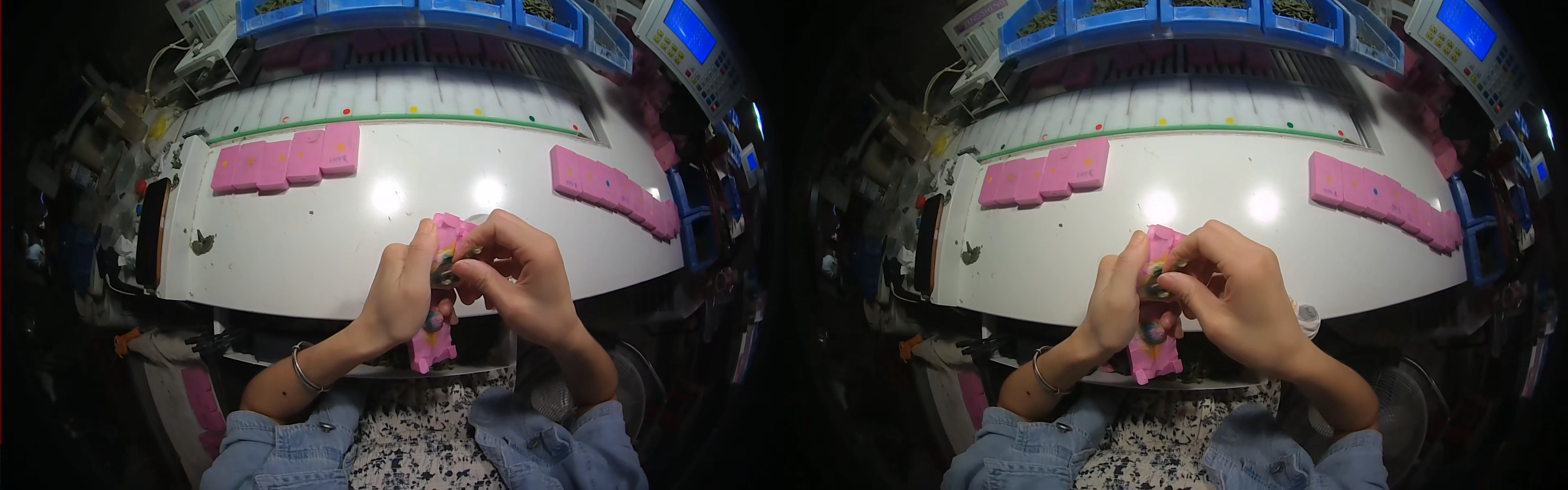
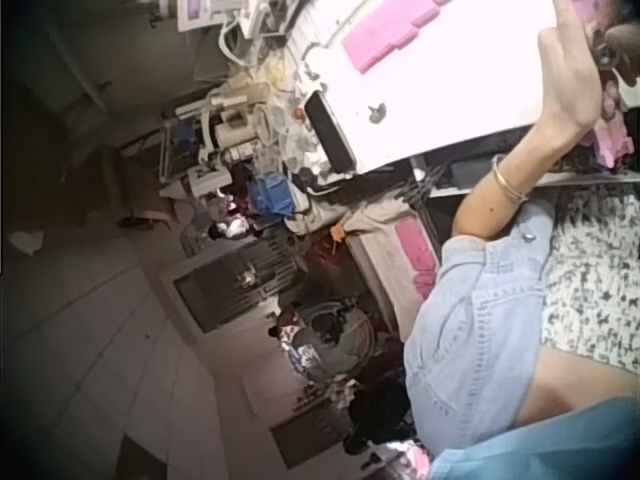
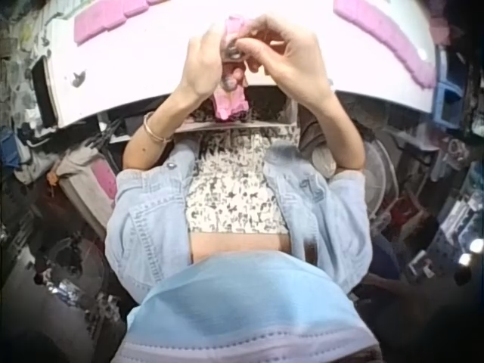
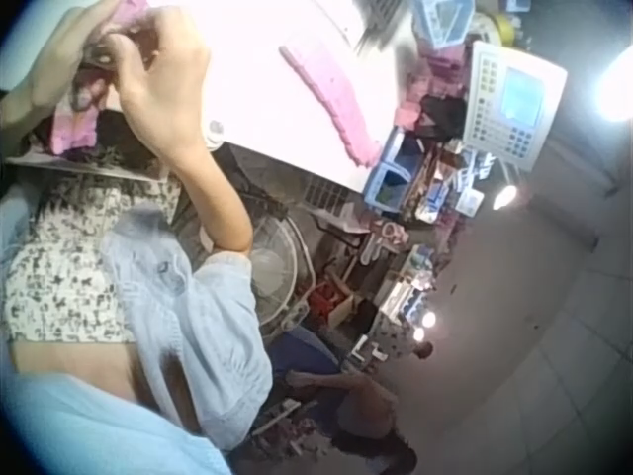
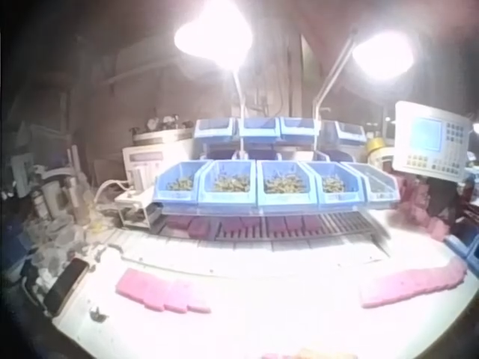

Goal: Assembling small components by placing them into pink silicone molds and pressing them.

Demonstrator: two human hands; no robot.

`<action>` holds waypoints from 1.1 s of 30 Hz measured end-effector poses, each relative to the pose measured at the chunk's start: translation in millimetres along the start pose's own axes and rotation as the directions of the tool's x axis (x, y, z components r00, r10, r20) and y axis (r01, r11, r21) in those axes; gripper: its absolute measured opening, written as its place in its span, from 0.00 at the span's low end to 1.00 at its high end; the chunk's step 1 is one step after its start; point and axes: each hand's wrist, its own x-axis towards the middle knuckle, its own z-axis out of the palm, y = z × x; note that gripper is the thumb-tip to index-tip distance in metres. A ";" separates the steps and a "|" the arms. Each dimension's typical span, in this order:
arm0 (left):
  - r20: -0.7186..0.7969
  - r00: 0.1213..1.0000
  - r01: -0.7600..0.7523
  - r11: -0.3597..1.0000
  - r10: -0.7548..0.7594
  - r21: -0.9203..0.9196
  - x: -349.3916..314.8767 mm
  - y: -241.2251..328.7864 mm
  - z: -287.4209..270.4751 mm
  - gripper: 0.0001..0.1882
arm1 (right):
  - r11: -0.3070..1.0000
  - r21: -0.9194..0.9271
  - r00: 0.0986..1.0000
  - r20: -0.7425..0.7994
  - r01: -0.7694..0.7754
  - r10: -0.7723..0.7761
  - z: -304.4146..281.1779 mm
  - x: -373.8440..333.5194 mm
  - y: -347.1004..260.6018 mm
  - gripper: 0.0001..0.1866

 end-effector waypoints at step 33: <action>0.184 0.983 0.038 0.977 0.001 -0.209 -16.3 3.1 6.7 0.15 | 0.680 -0.505 0.737 -0.118 0.533 -0.665 -14.7 -31.0 26.2 0.18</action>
